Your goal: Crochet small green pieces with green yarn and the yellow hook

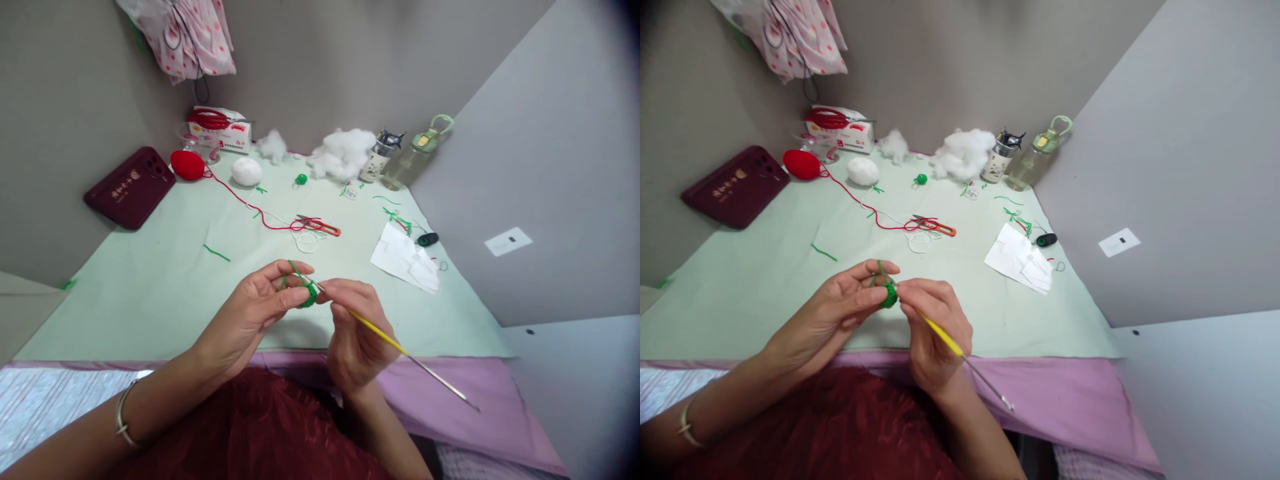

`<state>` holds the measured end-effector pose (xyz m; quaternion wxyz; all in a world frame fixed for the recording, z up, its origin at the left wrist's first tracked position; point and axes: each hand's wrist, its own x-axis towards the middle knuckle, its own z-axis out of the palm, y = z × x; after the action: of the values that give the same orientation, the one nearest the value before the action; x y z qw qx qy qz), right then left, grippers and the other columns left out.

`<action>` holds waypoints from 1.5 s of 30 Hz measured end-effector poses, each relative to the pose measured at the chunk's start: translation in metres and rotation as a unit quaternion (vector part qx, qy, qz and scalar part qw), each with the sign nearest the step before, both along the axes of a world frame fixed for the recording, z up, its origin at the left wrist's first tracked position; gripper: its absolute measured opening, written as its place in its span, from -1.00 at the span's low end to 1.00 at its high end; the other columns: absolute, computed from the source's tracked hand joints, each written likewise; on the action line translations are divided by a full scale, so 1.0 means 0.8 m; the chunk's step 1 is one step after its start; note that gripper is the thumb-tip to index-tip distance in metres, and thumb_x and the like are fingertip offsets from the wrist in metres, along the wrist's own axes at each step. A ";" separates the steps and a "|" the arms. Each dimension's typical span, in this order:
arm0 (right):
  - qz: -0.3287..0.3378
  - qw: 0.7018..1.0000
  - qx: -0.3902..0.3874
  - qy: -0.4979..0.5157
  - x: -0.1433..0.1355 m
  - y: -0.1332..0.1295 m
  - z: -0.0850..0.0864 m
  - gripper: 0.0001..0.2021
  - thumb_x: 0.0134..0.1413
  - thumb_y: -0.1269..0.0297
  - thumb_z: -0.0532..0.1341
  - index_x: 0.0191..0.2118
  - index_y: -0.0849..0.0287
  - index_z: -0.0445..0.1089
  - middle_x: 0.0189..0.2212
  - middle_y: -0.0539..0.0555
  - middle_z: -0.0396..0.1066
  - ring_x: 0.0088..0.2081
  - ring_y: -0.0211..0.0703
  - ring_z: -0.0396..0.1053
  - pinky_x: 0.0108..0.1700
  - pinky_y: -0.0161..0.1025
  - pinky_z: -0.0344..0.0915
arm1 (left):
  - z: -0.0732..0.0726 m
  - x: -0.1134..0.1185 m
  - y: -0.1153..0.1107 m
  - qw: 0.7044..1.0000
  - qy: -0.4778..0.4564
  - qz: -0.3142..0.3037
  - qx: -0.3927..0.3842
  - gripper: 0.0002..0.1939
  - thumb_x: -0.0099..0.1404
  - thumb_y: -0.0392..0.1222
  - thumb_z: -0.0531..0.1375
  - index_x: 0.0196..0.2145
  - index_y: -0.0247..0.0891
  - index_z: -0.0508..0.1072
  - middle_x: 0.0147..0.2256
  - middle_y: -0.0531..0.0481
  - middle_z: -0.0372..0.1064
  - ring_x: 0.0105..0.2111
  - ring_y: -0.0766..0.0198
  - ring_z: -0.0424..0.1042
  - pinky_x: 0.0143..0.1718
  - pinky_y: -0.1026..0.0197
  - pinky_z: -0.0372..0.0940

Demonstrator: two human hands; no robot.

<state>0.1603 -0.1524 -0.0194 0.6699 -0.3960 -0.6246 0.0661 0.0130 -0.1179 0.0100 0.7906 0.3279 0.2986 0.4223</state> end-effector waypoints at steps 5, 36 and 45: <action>0.060 0.994 -0.040 0.082 0.004 0.004 0.005 -0.77 0.40 0.41 0.17 -0.09 0.03 0.58 -0.32 0.05 0.55 -0.26 -0.13 0.52 -0.25 -0.13 0.50 | -0.002 0.000 0.000 1.000 0.014 0.003 0.011 -0.61 0.22 -0.23 0.46 0.02 -0.13 0.63 -0.37 0.09 0.49 -0.31 0.31 0.46 -0.12 0.26 0.30; 0.089 0.978 -0.134 0.130 0.005 0.011 0.004 -0.87 0.33 0.31 0.27 -0.18 0.06 0.61 -0.30 0.05 0.58 -0.26 -0.17 0.51 -0.24 -0.19 0.46 | -0.002 0.005 -0.001 0.998 0.038 0.036 0.042 -0.56 0.21 -0.21 0.48 0.06 -0.06 0.64 -0.33 0.08 0.50 -0.27 0.33 0.40 -0.09 0.31 0.28; 0.125 0.949 -0.134 0.257 0.019 0.015 0.007 -0.86 0.33 0.31 0.28 -0.24 0.09 0.63 -0.36 0.01 0.53 -0.44 -0.31 0.43 -0.36 -0.28 0.39 | -0.001 -0.009 0.009 0.998 0.009 -0.046 -0.035 -0.51 0.22 -0.23 0.45 0.12 -0.12 0.62 -0.27 0.06 0.42 -0.43 0.47 0.22 -0.44 0.43 0.14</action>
<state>0.1754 -0.1405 -0.0138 0.7347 -0.3706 -0.4609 0.3323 0.0054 -0.1107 0.0091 0.8173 0.3171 0.3054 0.3718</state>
